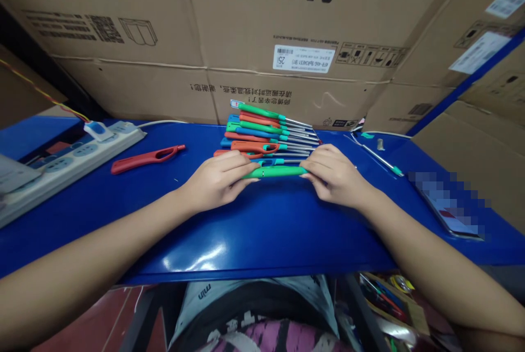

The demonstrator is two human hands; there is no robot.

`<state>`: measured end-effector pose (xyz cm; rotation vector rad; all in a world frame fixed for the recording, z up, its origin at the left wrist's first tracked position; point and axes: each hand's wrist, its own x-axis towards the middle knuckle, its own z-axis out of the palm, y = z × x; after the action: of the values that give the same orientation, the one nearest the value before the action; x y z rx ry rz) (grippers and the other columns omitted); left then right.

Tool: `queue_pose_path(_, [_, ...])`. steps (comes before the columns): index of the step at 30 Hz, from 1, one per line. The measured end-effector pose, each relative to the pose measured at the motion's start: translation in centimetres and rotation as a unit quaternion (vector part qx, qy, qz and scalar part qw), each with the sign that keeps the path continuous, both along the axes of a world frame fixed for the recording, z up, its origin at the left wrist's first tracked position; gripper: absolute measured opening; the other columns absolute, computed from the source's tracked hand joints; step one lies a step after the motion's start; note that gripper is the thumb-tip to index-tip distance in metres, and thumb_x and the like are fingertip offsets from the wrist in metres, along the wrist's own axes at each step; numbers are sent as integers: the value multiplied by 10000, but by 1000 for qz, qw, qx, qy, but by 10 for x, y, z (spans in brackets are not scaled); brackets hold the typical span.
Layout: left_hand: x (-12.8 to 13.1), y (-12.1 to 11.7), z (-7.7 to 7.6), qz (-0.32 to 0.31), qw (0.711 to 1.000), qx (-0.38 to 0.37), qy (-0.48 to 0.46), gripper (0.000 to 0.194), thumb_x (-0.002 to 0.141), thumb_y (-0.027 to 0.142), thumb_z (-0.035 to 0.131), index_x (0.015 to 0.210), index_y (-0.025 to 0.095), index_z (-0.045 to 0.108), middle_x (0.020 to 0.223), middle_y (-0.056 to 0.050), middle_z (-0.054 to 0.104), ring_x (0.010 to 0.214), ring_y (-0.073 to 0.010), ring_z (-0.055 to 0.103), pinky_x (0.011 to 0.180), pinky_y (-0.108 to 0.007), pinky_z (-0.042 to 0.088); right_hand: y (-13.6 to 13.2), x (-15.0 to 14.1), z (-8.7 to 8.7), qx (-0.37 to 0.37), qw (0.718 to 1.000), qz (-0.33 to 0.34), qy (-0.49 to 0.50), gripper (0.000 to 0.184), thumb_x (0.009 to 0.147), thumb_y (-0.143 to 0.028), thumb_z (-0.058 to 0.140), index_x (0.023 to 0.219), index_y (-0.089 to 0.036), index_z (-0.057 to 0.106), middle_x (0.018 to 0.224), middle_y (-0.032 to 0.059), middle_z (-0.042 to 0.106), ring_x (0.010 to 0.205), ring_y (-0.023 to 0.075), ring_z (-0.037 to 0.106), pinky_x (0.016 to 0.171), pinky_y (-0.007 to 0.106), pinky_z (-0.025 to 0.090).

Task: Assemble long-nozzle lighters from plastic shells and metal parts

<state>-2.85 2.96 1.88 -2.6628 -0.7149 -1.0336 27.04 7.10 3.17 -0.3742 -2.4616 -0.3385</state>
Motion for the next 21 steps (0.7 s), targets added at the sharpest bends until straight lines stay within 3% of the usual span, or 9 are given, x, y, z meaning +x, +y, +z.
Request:
queue_pose_path(4, [1, -1, -2, -6, 1000, -11, -29, 281, 922, 207, 635, 1190, 128, 659, 981, -138, 737, 856, -212, 676, 790, -357, 556, -3, 1, 7, 38, 999, -15, -10, 138, 942, -160, 516, 958, -134, 651, 788, 105, 691, 743, 220, 592, 784, 405, 493])
queue_pose_path(7, [5, -2, 5, 24, 985, -148, -85, 226, 897, 279, 681, 1072, 144, 727, 984, -121, 748, 853, -204, 682, 795, -333, 556, -2, 3, 10, -5, 999, -39, -21, 162, 964, -196, 508, 987, -135, 656, 845, 115, 710, 795, 235, 620, 789, 408, 490])
queue_pose_path(9, [9, -2, 11, 52, 931, -329, -150, 248, 875, 375, 703, 977, 153, 747, 891, -90, 749, 732, -174, 668, 682, -286, 556, -1, 3, 11, -70, 995, -58, -33, 192, 986, -232, 493, 1004, -141, 661, 894, 116, 716, 849, 243, 637, 798, 402, 495])
queue_pose_path(12, [14, 0, 16, 63, 763, -590, -258, 348, 871, 481, 677, 917, 139, 726, 720, -53, 704, 530, -113, 564, 468, -206, 455, 2, 3, 8, -158, 984, -60, -59, 229, 1007, -281, 484, 1036, -150, 670, 960, 111, 719, 904, 239, 647, 832, 391, 508])
queue_pose_path(14, [15, 3, 15, 63, 679, -658, -319, 349, 862, 472, 688, 889, 125, 710, 675, -48, 680, 497, -90, 521, 425, -174, 391, 4, 2, 5, -191, 978, -46, -68, 234, 1002, -309, 511, 1063, -154, 675, 980, 109, 716, 914, 234, 649, 850, 387, 514])
queue_pose_path(16, [16, 5, 14, 57, 642, -672, -364, 349, 847, 456, 707, 891, 110, 702, 659, -55, 670, 488, -84, 504, 410, -166, 356, 5, 2, 3, -199, 977, -41, -72, 236, 994, -326, 532, 1059, -158, 685, 964, 108, 715, 899, 232, 649, 844, 389, 517])
queue_pose_path(18, [17, 6, 14, 31, 624, -675, -393, 413, 853, 495, 683, 967, 98, 691, 662, -68, 670, 486, -96, 506, 403, -177, 352, 7, 2, 2, -187, 979, -43, -70, 235, 993, -327, 535, 1037, -159, 694, 937, 106, 717, 883, 234, 650, 830, 394, 518])
queue_pose_path(21, [19, 3, 14, -10, 629, -661, -410, 536, 876, 579, 606, 1127, 106, 630, 699, -62, 662, 505, -120, 531, 406, -200, 377, 9, 4, 2, -159, 984, -54, -53, 222, 985, -314, 542, 1038, -161, 693, 950, 107, 726, 891, 242, 655, 827, 403, 517])
